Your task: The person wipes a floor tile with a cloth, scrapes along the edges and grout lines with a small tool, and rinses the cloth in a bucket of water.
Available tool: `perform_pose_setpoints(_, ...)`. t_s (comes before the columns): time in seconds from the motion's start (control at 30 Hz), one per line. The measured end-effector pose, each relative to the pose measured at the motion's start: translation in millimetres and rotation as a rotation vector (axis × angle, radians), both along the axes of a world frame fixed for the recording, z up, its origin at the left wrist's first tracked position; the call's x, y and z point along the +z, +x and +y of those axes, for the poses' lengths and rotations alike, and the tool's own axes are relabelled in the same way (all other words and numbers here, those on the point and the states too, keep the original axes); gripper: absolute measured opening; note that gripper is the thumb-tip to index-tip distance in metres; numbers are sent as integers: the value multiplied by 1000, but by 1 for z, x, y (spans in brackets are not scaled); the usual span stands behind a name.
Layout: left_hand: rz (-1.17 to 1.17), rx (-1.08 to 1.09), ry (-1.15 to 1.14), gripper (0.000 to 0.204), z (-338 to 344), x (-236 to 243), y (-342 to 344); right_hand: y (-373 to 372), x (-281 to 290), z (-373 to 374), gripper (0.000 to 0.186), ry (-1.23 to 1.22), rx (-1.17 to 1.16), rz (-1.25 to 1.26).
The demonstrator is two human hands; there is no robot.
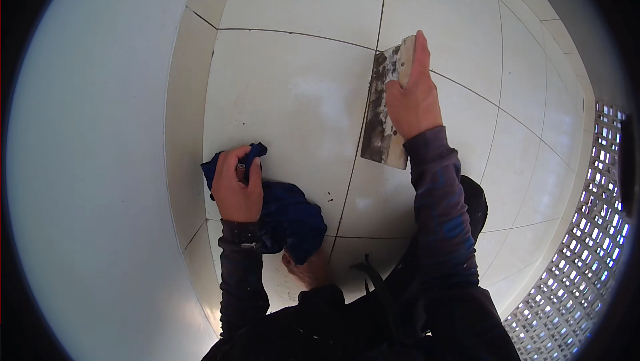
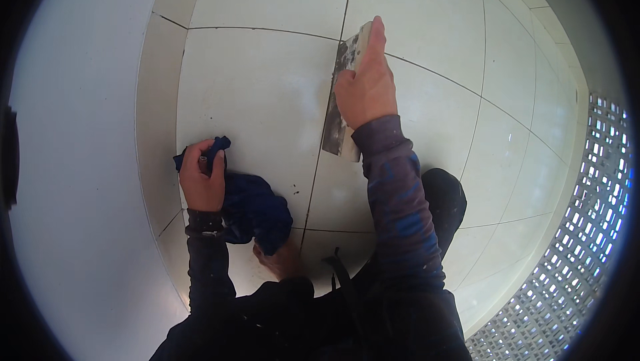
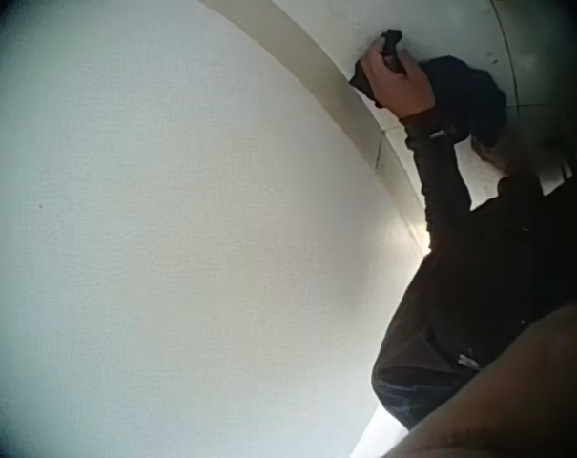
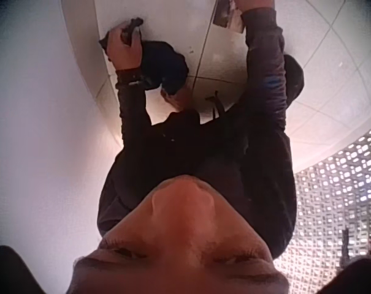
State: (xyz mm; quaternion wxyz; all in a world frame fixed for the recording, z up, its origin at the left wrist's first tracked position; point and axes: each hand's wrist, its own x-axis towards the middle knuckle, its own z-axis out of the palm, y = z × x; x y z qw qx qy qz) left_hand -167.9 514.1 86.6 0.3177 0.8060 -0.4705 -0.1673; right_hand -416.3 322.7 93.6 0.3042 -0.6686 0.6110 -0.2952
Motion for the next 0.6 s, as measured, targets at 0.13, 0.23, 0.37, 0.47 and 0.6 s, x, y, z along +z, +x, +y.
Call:
perform_pose_setpoints(0.13,13,14,49,20,-2,4,2,0,8,0,90,28,26,33)
perform_pose_setpoints(0.23,20,-15,-11,20,-6,2,5,4,26,20,91,152,31,60)
perform_pose_setpoints(0.37,6,29,70,22,-4,10,7,2,24,48,92,166,97,117)
perform_pose_setpoints(0.47,16,33,25,22,-5,4,6,-4,24,34,91,-37,75,16)
perform_pose_setpoints(0.6,23,28,75,20,-7,7,3,9,21,-3,90,39,-10,-19)
